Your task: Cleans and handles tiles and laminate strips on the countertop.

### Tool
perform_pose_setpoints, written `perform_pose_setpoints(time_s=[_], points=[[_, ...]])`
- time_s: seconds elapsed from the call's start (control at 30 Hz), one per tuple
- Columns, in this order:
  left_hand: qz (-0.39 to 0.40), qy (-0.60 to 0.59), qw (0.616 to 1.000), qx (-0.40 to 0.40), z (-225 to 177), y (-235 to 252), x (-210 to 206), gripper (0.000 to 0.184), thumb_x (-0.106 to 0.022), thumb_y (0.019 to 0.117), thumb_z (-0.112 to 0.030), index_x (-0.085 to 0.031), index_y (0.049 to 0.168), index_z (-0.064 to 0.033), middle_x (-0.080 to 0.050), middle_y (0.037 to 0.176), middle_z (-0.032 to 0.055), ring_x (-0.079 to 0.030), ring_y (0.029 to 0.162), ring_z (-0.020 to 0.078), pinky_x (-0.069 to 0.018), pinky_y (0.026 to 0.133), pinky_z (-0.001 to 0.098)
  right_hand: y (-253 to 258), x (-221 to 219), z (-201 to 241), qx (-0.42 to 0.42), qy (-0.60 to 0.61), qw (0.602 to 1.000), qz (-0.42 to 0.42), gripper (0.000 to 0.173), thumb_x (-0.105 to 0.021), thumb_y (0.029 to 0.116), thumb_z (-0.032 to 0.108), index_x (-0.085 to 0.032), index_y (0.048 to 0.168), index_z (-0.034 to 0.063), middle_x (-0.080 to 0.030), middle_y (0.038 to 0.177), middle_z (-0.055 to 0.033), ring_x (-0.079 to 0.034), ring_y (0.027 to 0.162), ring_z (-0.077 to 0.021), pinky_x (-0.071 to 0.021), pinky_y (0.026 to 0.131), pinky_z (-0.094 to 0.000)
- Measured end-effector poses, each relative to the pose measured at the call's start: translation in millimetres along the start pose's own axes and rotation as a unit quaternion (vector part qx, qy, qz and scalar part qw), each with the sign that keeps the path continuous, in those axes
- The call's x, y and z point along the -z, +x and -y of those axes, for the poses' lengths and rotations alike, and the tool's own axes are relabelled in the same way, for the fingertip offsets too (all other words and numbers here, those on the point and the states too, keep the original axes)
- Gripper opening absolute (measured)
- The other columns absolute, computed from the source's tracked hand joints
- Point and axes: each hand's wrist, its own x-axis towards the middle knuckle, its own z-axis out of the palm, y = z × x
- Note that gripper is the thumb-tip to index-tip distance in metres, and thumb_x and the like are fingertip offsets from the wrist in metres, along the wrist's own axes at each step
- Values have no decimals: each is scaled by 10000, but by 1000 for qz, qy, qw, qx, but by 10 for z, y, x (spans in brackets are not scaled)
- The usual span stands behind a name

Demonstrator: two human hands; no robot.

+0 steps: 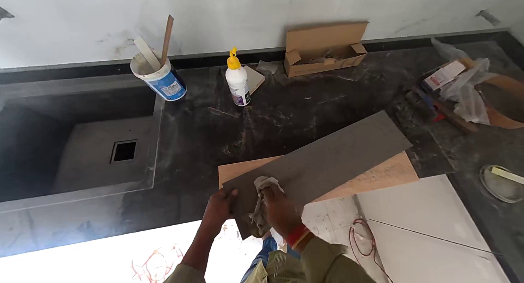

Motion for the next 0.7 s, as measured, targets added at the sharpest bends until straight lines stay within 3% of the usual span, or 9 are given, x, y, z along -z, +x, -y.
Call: perform_pose_setpoints(time_s=[0.07, 0.13, 0.2, 0.3, 0.37, 0.4, 0.5, 0.6, 0.7], points=[[-5, -8, 1000, -8, -4, -8, -6, 275, -577, 1056, -242, -612, 1175, 4, -717, 934, 169, -740, 756, 257, -634, 637, 418, 15, 144, -237, 19, -6, 1000, -23, 341, -545, 1000, 48, -653, 1322, 26, -642, 1322, -223, -685, 1111, -392, -571, 926, -523], [-5, -16, 1000, -7, -15, -5, -11, 261, -584, 1051, -229, -617, 1169, 2, -721, 911, 163, -739, 737, 250, -633, 624, 408, 87, 276, -585, -23, -3, 995, -92, 296, -621, 974, 56, -680, 1261, 11, -664, 1262, -223, -699, 1043, -403, -580, 882, -554], [-2, -11, 1000, 3, 20, -12, 16, 271, -581, 1051, -247, -617, 1170, -6, -719, 915, 160, -736, 748, 250, -630, 641, 410, 104, 172, -576, -58, 12, 990, -124, 309, -668, 942, 64, -677, 1242, -9, -652, 1265, -232, -684, 1067, -410, -572, 892, -569], [-4, -12, 1000, 2, 17, 0, 18, 290, -578, 1051, -260, -610, 1186, -5, -717, 941, 174, -740, 771, 267, -632, 656, 429, -30, -95, -167, -5, 1, 997, -73, 335, -588, 969, 67, -674, 1290, 22, -645, 1305, -229, -679, 1124, -387, -571, 932, -526], [-11, -19, 1000, -5, -8, 1, -14, 287, -580, 1052, -249, -609, 1187, 2, -714, 941, 176, -739, 767, 265, -633, 651, 424, -12, 75, -154, 17, -3, 1000, -4, 354, -541, 994, 55, -656, 1328, 54, -627, 1337, -207, -664, 1155, -375, -557, 952, -523], [-14, -17, 1000, -9, -5, 1, -22, 277, -578, 1053, -244, -612, 1172, 4, -716, 928, 174, -742, 755, 262, -637, 640, 418, 11, 158, -269, 17, -9, 1000, -10, 342, -553, 998, 60, -656, 1324, 56, -633, 1328, -203, -671, 1140, -375, -563, 939, -533], [-14, -12, 1000, -16, 9, -1, -30, 269, -579, 1052, -247, -630, 1151, -2, -719, 916, 166, -736, 753, 257, -629, 650, 419, 79, 133, -549, -20, -1, 991, -131, 302, -690, 924, 62, -698, 1223, 16, -673, 1224, -217, -700, 1030, -392, -589, 851, -558], [-14, -17, 1000, -11, 3, 3, -3, 279, -586, 1048, -258, -630, 1162, -7, -720, 927, 171, -737, 767, 267, -631, 664, 433, -98, -121, -152, 32, -1, 996, -79, 323, -601, 950, 44, -692, 1259, 17, -671, 1269, -214, -695, 1096, -375, -587, 904, -514], [7, -26, 1000, -5, -17, -1, 13, 281, -577, 1053, -259, -614, 1176, -9, -719, 920, 162, -739, 753, 258, -635, 646, 421, -76, 134, -185, 13, 13, 1000, -18, 331, -553, 984, 35, -676, 1291, 31, -661, 1295, -201, -688, 1108, -374, -568, 938, -517]])
